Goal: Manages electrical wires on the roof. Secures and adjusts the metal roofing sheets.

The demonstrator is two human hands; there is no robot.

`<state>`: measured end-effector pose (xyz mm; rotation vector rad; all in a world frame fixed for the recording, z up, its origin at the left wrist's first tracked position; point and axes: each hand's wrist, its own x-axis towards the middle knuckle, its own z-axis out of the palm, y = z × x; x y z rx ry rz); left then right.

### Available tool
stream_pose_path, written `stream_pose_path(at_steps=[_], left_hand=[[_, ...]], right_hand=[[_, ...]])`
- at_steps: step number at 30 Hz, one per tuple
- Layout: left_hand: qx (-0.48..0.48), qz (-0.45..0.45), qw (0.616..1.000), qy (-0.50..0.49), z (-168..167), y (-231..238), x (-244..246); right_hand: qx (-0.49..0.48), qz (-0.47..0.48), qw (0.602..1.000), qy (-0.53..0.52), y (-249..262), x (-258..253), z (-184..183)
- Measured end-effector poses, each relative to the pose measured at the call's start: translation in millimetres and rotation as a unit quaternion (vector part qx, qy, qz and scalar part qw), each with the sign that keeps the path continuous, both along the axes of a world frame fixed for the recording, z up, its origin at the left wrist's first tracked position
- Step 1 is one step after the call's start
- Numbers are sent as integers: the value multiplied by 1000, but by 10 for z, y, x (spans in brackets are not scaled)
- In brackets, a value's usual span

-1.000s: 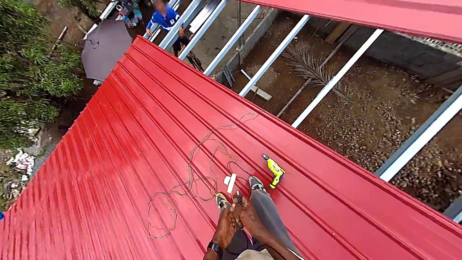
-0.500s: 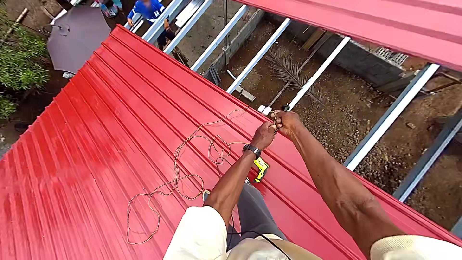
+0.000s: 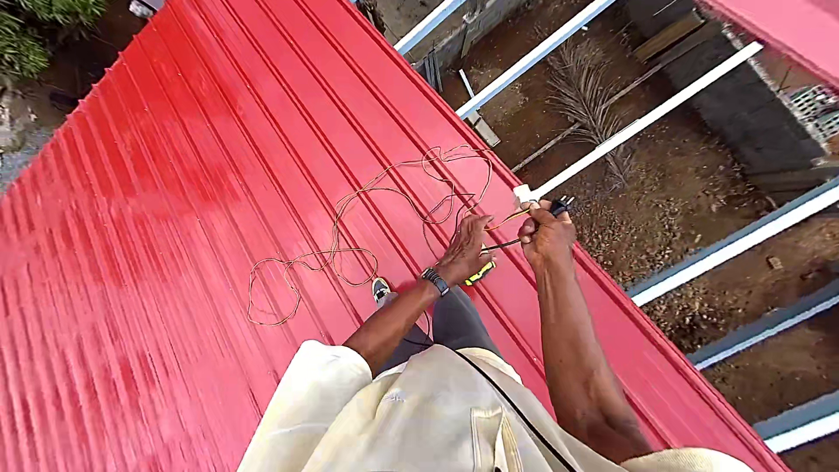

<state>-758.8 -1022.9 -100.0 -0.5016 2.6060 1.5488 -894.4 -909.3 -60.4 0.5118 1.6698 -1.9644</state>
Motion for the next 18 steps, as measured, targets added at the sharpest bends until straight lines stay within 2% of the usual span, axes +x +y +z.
stream_pose_path(at_steps=[4, 7, 11, 14, 16, 18], left_hand=[[4, 1, 992, -129, -411, -152, 1036], [29, -32, 980, -193, -640, -239, 1716], [154, 22, 961, -231, -758, -399, 2379], [272, 107, 915, -279, -753, -429, 2496], [251, 156, 911, -287, -848, -378, 2466], [206, 145, 928, -274, -1024, -363, 2322]], right_hand=[[22, 52, 996, -70, -198, 522, -303], [46, 59, 992, -101, -297, 831, -697], [54, 81, 983, -153, -396, 1068, -1092], [54, 128, 975, -174, -503, 1243, -1217], [62, 146, 970, -182, -561, 1384, -1253], [67, 159, 966, -191, -608, 1516, -1281]])
